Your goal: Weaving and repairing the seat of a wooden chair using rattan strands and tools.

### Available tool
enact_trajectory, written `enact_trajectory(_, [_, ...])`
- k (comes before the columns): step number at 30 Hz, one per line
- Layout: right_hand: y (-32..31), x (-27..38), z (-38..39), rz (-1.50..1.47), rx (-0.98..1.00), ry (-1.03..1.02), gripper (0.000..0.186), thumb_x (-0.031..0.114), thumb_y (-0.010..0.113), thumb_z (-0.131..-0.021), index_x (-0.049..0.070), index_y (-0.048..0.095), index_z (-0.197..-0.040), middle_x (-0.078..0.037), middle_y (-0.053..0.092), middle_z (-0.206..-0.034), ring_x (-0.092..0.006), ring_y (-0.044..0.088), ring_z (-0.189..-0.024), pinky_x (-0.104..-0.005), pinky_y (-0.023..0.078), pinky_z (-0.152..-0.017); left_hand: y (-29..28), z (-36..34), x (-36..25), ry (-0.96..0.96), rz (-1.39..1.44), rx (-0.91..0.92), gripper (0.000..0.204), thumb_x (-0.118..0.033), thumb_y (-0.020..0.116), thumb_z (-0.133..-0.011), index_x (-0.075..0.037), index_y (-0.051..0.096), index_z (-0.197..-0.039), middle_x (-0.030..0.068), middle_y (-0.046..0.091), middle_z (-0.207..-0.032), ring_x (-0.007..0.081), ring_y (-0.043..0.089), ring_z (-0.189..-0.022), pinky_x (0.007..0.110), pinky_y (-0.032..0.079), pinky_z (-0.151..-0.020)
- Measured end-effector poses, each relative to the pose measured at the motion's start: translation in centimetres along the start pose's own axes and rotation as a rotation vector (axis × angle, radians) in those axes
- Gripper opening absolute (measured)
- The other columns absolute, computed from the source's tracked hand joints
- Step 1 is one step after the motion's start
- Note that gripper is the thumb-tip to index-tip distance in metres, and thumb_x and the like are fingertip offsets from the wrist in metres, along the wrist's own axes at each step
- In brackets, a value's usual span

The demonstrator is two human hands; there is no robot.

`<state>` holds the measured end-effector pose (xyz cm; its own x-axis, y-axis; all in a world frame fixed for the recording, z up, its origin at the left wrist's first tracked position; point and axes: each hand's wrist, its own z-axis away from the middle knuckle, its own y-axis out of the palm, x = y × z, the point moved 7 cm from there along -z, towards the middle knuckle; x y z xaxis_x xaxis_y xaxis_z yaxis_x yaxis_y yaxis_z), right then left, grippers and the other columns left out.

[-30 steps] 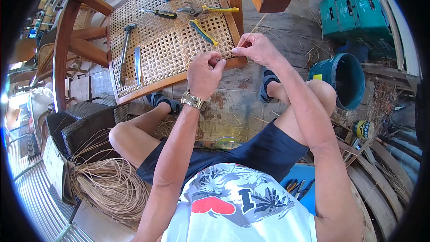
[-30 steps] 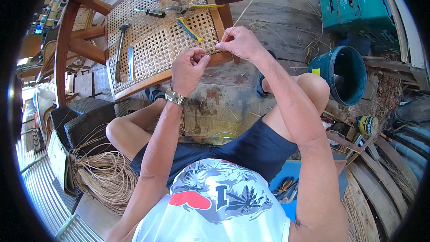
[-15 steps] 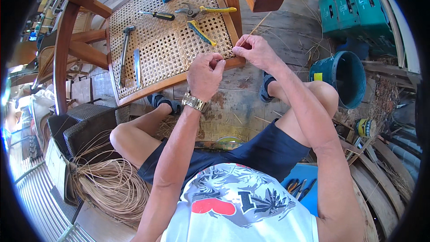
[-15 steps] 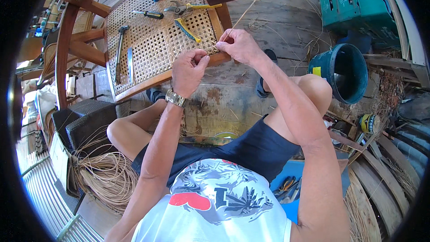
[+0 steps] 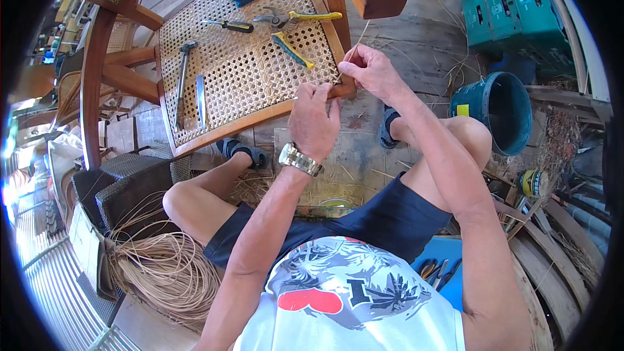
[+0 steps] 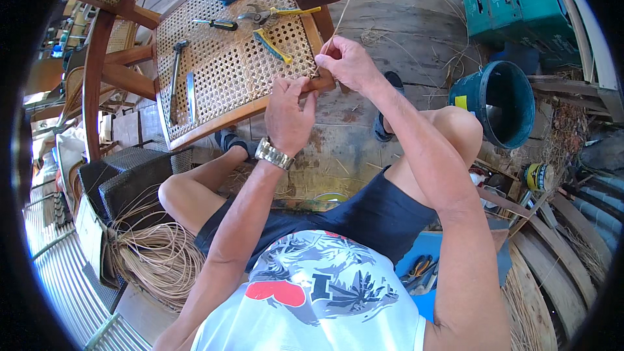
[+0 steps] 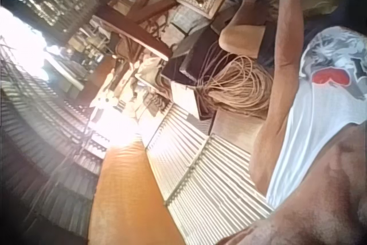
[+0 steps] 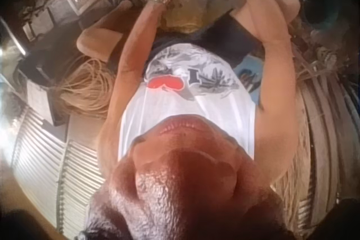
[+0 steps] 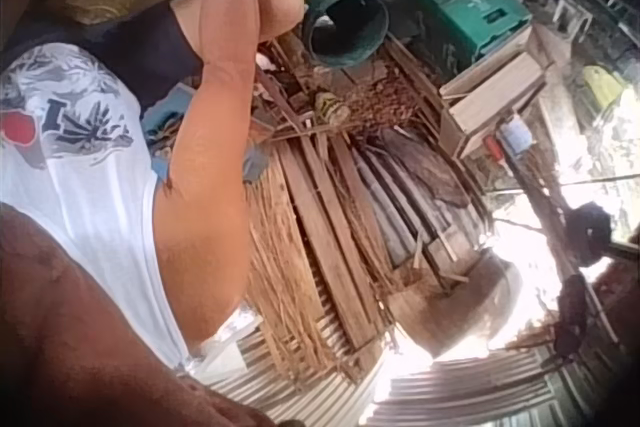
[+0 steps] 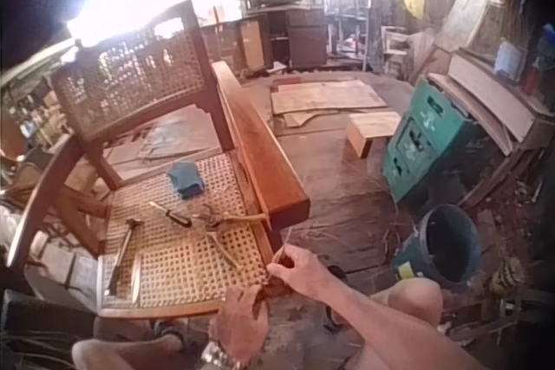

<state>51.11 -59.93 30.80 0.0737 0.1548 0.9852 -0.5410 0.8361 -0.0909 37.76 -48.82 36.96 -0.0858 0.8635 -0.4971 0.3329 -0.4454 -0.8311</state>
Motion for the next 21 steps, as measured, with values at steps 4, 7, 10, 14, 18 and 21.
enact_trajectory(4, [-0.5, 0.0, 0.0, 0.123, -0.047, -0.027, 0.024, 0.024, 0.072, -0.093, 0.001, 0.065, -0.094, -0.007, 0.069, -0.086, -0.0112, 0.063, -0.079, -0.0295, 0.053, -0.071, 0.4, 0.0, -0.9, 0.017, -0.047, 0.036, 0.034, -0.016, 0.073, -0.088, -0.006, 0.065, -0.12, 0.0132, 0.057, -0.106, 0.0331, 0.063, -0.096, 0.044, 0.053, -0.08])
enact_trajectory(7, [-0.4, -0.9, 0.6, 0.118, -0.024, 0.1, 0.023, 0.023, 0.071, -0.093, 0.0, 0.065, -0.093, -0.009, 0.07, -0.085, -0.0135, 0.064, -0.078, -0.0316, 0.053, -0.072, 0.4, -0.2, -0.9, -0.018, -0.032, 0.049, 0.032, -0.017, 0.073, -0.089, -0.005, 0.066, -0.118, 0.0134, 0.057, -0.106, 0.0333, 0.063, -0.098, 0.044, 0.053, -0.082])
enact_trajectory(10, [-0.7, -0.7, 0.9, 0.137, -0.048, 0.095, 0.024, 0.023, 0.072, -0.092, 0.0, 0.065, -0.093, -0.009, 0.069, -0.082, -0.0148, 0.065, -0.076, -0.0331, 0.054, -0.071, 0.5, -0.4, -0.6, -0.087, 0.022, 0.043, 0.03, -0.017, 0.073, -0.089, -0.005, 0.067, -0.115, 0.0133, 0.058, -0.107, 0.0329, 0.063, -0.098, 0.044, 0.053, -0.082])
enact_trajectory(14, [-0.8, 0.8, 0.6, 0.261, -0.027, -0.066, 0.022, 0.021, 0.076, -0.09, 0.002, 0.066, -0.091, -0.009, 0.069, -0.079, -0.0147, 0.065, -0.075, -0.0337, 0.054, -0.072, 1.0, -0.9, 0.0, -0.186, 0.063, 0.068, 0.028, -0.016, 0.075, -0.087, -0.004, 0.067, -0.112, 0.0132, 0.059, -0.105, 0.0319, 0.063, -0.097, 0.043, 0.053, -0.082])
enact_trajectory(18, [-0.2, 0.9, -0.3, 0.142, 0.041, -0.072, 0.018, 0.018, 0.078, -0.088, 0.003, 0.068, -0.089, -0.008, 0.07, -0.08, -0.0148, 0.065, -0.075, -0.0337, 0.054, -0.073, 1.3, -1.3, 0.8, -0.247, 0.126, 0.083, 0.028, -0.014, 0.079, -0.083, -0.002, 0.068, -0.107, 0.0127, 0.06, -0.1, 0.0288, 0.064, -0.092, 0.042, 0.052, -0.081])
enact_trajectory(21, [-0.3, 1.5, -0.5, 0.285, 0.018, -0.16, 0.017, 0.017, 0.077, -0.091, 0.004, 0.067, -0.092, -0.003, 0.067, -0.079, -0.0095, 0.059, -0.073, -0.0287, 0.052, -0.07, 0.8, -1.3, 0.6, -0.147, 0.118, 0.016, 0.029, -0.014, 0.083, -0.081, -0.002, 0.071, -0.105, 0.0094, 0.06, -0.094, 0.0187, 0.061, -0.076, 0.033, 0.051, -0.07])
